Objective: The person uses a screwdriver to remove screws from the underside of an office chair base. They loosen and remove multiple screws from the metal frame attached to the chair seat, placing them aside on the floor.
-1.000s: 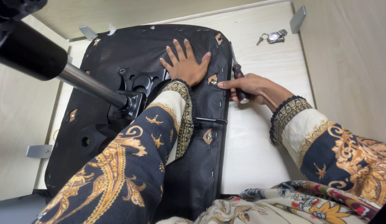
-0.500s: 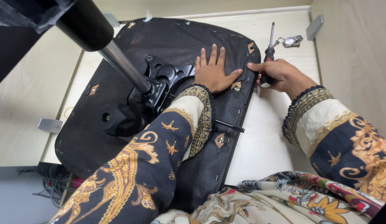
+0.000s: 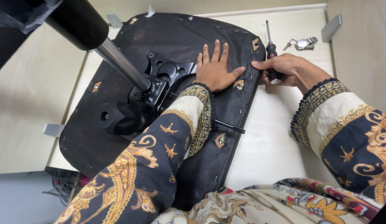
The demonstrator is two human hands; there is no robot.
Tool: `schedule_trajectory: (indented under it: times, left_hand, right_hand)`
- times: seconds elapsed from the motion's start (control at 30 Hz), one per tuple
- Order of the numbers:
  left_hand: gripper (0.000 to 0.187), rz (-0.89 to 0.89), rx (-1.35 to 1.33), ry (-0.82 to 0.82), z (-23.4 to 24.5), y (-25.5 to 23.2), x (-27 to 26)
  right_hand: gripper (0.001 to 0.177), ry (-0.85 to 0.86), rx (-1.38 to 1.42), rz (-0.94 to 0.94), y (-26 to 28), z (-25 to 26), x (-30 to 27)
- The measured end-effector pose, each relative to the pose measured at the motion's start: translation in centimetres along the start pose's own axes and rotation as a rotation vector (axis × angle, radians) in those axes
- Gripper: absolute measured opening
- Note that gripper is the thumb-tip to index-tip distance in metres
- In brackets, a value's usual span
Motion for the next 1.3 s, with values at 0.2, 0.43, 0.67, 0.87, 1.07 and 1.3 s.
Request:
schedule_trajectory:
  times: [0.2,0.43,0.67,0.87,1.07,1.3]
  left_hand:
    - [0.105,-0.008,0.031,0.012,0.4,-0.9,-0.2]
    - [0.073,-0.041,-0.206,-0.214,1.9,-2.1,1.3]
    - [0.059,-0.111,-0.722,-0.298,-0.5,-6.4,7.2]
    - [0.047,-0.066,-1.326,-0.218,-2.7,-2.3,9.1]
    - [0.041,0.077,-1.712,-0.294,-3.5,0.4,8.5]
    - [0.049,0.0,-1.626,-0.291,-2.9,0.5,8.1]
  right_hand:
    - [0.029,-0.047,0.051,0.049,-0.5,0.0,-1.7]
    - [0.03,-0.217,0.109,0.178,-1.1,0.4,-1.9]
    - [0.022,-0.174,0.068,0.539,1.5,-0.9,-4.2]
    - [0.034,0.002,-0.025,0.405,2.4,0.2,-5.8]
    - [0.045,-0.596,-0.175,0.4,2.0,7.2,-1.8]
    - [0.041,-0.886,-0.618,0.422,-0.1,9.4,4.5]
Point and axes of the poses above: each hand's wrist, its own x-axis towards the middle knuckle, its own z-axis out of the back of the hand, y = z × x, the point moved 8 cm from there along x, towards the middle knuckle, and after that the axes turned 11 degrees about -z, right-handed, at the moved point
